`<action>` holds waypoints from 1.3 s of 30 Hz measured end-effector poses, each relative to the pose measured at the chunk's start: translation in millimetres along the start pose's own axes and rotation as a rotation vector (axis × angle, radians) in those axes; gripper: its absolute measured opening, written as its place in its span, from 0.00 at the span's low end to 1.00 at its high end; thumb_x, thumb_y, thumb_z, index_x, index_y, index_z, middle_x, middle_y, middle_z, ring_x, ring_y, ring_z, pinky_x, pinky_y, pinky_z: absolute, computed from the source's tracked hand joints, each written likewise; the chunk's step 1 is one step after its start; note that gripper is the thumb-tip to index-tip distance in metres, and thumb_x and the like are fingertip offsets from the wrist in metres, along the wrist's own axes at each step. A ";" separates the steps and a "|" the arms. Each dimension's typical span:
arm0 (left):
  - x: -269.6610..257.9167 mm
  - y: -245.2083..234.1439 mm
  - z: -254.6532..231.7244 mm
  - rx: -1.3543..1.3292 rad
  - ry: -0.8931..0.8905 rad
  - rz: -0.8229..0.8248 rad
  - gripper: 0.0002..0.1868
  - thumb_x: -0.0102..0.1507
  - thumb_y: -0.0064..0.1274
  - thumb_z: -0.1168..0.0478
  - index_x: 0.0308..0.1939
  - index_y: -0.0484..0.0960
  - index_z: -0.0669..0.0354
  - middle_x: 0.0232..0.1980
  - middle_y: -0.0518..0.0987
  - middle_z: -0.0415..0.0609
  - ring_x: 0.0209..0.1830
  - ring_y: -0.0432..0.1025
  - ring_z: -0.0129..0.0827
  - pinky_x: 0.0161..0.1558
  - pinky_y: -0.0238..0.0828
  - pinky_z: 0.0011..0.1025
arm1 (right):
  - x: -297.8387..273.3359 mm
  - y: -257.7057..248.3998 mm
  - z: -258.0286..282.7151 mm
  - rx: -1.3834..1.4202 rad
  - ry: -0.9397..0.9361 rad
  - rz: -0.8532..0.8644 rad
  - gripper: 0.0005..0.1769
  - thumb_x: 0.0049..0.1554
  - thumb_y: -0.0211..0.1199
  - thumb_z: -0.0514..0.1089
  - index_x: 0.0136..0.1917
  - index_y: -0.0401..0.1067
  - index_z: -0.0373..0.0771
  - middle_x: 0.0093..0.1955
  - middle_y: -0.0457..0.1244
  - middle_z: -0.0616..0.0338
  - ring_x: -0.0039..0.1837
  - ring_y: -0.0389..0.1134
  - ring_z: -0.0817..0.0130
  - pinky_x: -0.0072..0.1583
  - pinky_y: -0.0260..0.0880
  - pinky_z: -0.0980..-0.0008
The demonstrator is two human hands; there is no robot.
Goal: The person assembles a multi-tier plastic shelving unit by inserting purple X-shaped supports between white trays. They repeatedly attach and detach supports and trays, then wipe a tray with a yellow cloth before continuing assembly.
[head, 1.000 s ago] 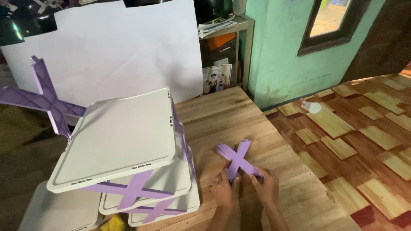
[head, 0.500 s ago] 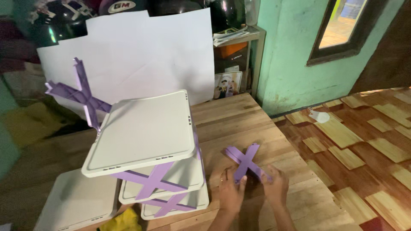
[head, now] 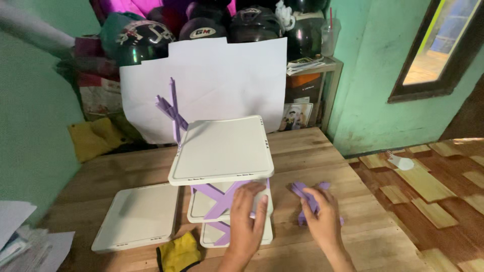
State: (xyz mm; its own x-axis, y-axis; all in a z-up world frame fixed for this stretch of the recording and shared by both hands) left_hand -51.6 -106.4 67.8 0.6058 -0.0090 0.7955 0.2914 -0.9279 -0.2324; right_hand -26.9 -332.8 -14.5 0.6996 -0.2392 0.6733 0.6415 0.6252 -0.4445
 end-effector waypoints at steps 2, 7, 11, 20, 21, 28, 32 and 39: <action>15.5 -30.8 2.2 0.073 0.012 -0.060 0.09 0.66 0.52 0.65 0.49 0.80 0.65 0.52 0.80 0.57 0.56 0.74 0.50 0.61 0.67 0.42 | 1.3 0.1 42.4 0.043 -0.057 0.021 0.17 0.53 0.67 0.41 0.57 0.76 0.42 0.57 0.67 0.54 0.61 0.65 0.51 0.62 0.65 0.58; 32.2 -87.4 20.1 0.284 -0.002 -0.131 0.12 0.64 0.54 0.63 0.50 0.80 0.65 0.55 0.78 0.58 0.58 0.72 0.53 0.60 0.66 0.44 | 5.5 6.2 133.9 0.065 -0.234 0.047 0.20 0.52 0.67 0.39 0.59 0.75 0.41 0.63 0.64 0.54 0.63 0.65 0.52 0.63 0.63 0.57; 35.0 -121.5 34.2 0.468 0.041 -0.125 0.16 0.63 0.56 0.60 0.52 0.79 0.66 0.58 0.76 0.59 0.60 0.70 0.55 0.61 0.63 0.47 | 14.4 19.9 180.3 0.043 -0.314 0.048 0.21 0.53 0.66 0.39 0.60 0.74 0.40 0.66 0.63 0.54 0.67 0.63 0.52 0.67 0.62 0.57; 25.7 -148.5 79.3 0.357 -0.148 0.038 0.26 0.63 0.56 0.58 0.62 0.73 0.68 0.71 0.68 0.63 0.69 0.64 0.58 0.65 0.64 0.46 | 12.7 64.8 209.6 -0.053 -0.352 0.112 0.32 0.50 0.65 0.34 0.67 0.65 0.30 0.70 0.58 0.41 0.75 0.55 0.44 0.72 0.56 0.52; 22.3 -145.5 78.6 0.362 -0.132 0.041 0.26 0.62 0.56 0.58 0.62 0.73 0.68 0.71 0.68 0.64 0.70 0.63 0.59 0.66 0.63 0.46 | 11.4 67.6 209.1 -0.042 -0.369 0.099 0.32 0.49 0.65 0.34 0.67 0.64 0.29 0.70 0.58 0.40 0.76 0.53 0.42 0.72 0.55 0.51; 6.7 -116.7 62.2 0.470 -0.063 0.009 0.31 0.58 0.58 0.61 0.64 0.72 0.69 0.70 0.69 0.65 0.72 0.58 0.68 0.67 0.58 0.48 | 33.2 79.6 157.9 0.119 -0.263 0.179 0.33 0.48 0.53 0.23 0.68 0.63 0.32 0.74 0.57 0.44 0.83 0.47 0.47 0.74 0.57 0.55; -0.7 -96.7 31.8 0.536 0.014 0.024 0.31 0.57 0.58 0.62 0.63 0.73 0.71 0.67 0.70 0.67 0.67 0.60 0.71 0.67 0.57 0.51 | 54.1 80.4 125.3 0.125 -0.230 0.208 0.36 0.47 0.47 0.20 0.68 0.64 0.37 0.75 0.57 0.47 0.83 0.46 0.47 0.74 0.56 0.55; 0.5 -74.8 -9.4 0.342 0.000 0.176 0.22 0.62 0.56 0.62 0.60 0.78 0.67 0.62 0.75 0.66 0.58 0.66 0.67 0.62 0.63 0.50 | 79.5 61.4 103.2 0.029 -0.272 0.231 0.36 0.45 0.48 0.20 0.66 0.65 0.39 0.76 0.56 0.45 0.81 0.49 0.44 0.74 0.51 0.53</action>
State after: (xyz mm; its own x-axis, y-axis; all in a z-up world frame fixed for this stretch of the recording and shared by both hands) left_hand -80.0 -40.5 90.8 0.6685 -0.1567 0.7270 0.4131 -0.7347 -0.5382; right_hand 35.7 -236.7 72.7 0.7135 0.1149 0.6911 0.4644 0.6611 -0.5893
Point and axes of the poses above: each hand's wrist, its own x-axis towards the middle knuckle, its own y-axis out of the palm, z = x × y, the point moved 7 cm from there along x, towards the middle knuckle
